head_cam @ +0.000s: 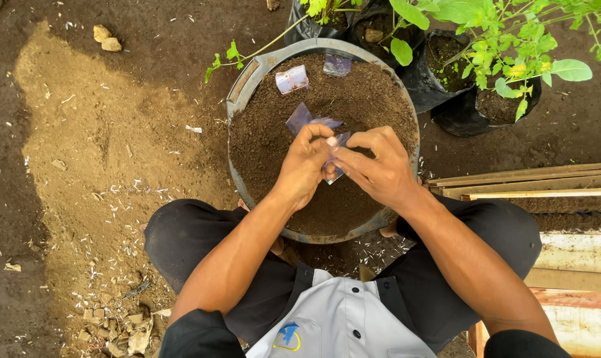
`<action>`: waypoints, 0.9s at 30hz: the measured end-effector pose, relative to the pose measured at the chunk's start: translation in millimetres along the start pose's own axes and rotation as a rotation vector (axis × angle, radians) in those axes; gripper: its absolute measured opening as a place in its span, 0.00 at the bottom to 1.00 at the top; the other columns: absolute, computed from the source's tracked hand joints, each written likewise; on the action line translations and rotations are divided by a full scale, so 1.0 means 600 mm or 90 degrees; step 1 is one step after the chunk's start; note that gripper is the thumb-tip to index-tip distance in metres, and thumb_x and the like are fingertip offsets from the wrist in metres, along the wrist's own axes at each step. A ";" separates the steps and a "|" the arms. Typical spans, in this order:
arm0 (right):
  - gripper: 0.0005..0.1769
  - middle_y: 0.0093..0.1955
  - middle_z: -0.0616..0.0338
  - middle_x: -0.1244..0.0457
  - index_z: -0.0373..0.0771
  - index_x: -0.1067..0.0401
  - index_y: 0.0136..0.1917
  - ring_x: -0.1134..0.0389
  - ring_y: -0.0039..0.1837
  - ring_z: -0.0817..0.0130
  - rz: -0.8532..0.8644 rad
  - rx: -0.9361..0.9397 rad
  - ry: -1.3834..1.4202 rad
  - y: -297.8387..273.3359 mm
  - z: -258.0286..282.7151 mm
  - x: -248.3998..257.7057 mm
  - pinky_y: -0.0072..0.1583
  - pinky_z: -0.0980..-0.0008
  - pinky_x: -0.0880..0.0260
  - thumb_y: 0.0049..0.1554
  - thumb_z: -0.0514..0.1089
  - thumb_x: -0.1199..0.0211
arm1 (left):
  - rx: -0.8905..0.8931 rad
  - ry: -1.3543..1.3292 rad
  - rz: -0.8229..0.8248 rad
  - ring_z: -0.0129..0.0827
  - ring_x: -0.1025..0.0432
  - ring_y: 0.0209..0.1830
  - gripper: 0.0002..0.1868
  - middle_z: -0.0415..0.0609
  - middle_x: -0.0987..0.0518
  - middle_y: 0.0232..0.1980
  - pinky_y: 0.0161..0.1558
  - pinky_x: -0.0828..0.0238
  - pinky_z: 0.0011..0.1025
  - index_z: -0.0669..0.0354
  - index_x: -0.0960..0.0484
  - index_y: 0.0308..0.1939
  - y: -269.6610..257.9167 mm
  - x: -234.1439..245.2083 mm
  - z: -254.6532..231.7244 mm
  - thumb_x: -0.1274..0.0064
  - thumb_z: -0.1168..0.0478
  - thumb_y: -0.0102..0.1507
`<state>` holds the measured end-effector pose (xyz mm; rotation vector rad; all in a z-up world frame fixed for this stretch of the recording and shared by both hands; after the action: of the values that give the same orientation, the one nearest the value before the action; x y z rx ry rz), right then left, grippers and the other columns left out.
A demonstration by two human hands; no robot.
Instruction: The person opens small seed packets and pours seeds into a wooden seedling tray filled with soil. They then use a small wooden block to cover the seeds with soil and pat the surface down.
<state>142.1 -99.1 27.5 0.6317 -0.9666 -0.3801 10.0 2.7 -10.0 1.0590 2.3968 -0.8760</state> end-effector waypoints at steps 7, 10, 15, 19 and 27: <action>0.09 0.53 0.50 0.30 0.40 0.20 0.54 0.32 0.44 0.59 0.085 0.027 0.020 0.012 0.014 0.005 0.42 0.66 0.26 0.61 0.35 0.36 | -0.188 0.177 -0.017 0.18 0.33 0.24 0.10 0.49 0.24 0.36 0.22 0.31 0.14 0.63 0.33 0.55 0.010 0.019 0.018 0.52 0.69 0.70; 0.13 0.58 0.47 0.30 0.39 0.20 0.56 0.28 0.48 0.53 0.130 0.001 0.039 0.016 0.019 0.015 0.40 0.62 0.23 0.58 0.31 0.35 | -0.210 0.198 -0.018 0.17 0.32 0.26 0.11 0.48 0.23 0.37 0.24 0.31 0.15 0.62 0.31 0.55 0.016 0.040 0.022 0.51 0.70 0.70; 0.19 0.67 0.49 0.34 0.46 0.23 0.63 0.30 0.59 0.41 0.293 -0.055 -0.013 0.007 0.019 0.023 0.41 0.56 0.19 0.58 0.36 0.35 | -0.207 0.273 -0.019 0.21 0.29 0.28 0.11 0.51 0.21 0.38 0.26 0.29 0.17 0.62 0.28 0.55 0.026 0.070 0.025 0.51 0.70 0.69; 0.25 0.77 0.57 0.42 0.58 0.29 0.70 0.37 0.71 0.37 0.416 -0.080 -0.132 -0.010 0.017 0.019 0.46 0.53 0.17 0.60 0.45 0.37 | -0.203 0.475 -0.076 0.34 0.22 0.39 0.13 0.58 0.18 0.45 0.35 0.23 0.30 0.62 0.26 0.56 0.003 0.060 -0.031 0.48 0.68 0.67; 0.21 0.77 0.59 0.42 0.53 0.25 0.65 0.40 0.74 0.36 0.444 -0.044 -0.245 -0.029 0.015 0.007 0.58 0.45 0.23 0.58 0.46 0.34 | -0.390 0.812 -0.030 0.40 0.23 0.36 0.09 0.47 0.24 0.34 0.36 0.22 0.36 0.57 0.21 0.42 -0.018 0.035 -0.034 0.40 0.56 0.65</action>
<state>136.3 -117.6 22.7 0.1272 -1.4613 0.0949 -13.9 22.0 -2.3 1.5040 3.2321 0.8329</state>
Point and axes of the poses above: each hand's wrist, its own y-axis towards the middle knuckle, its own x-axis out of the back of the hand, z = x × y, the point moved 1 cm from there along y, towards the middle knuckle
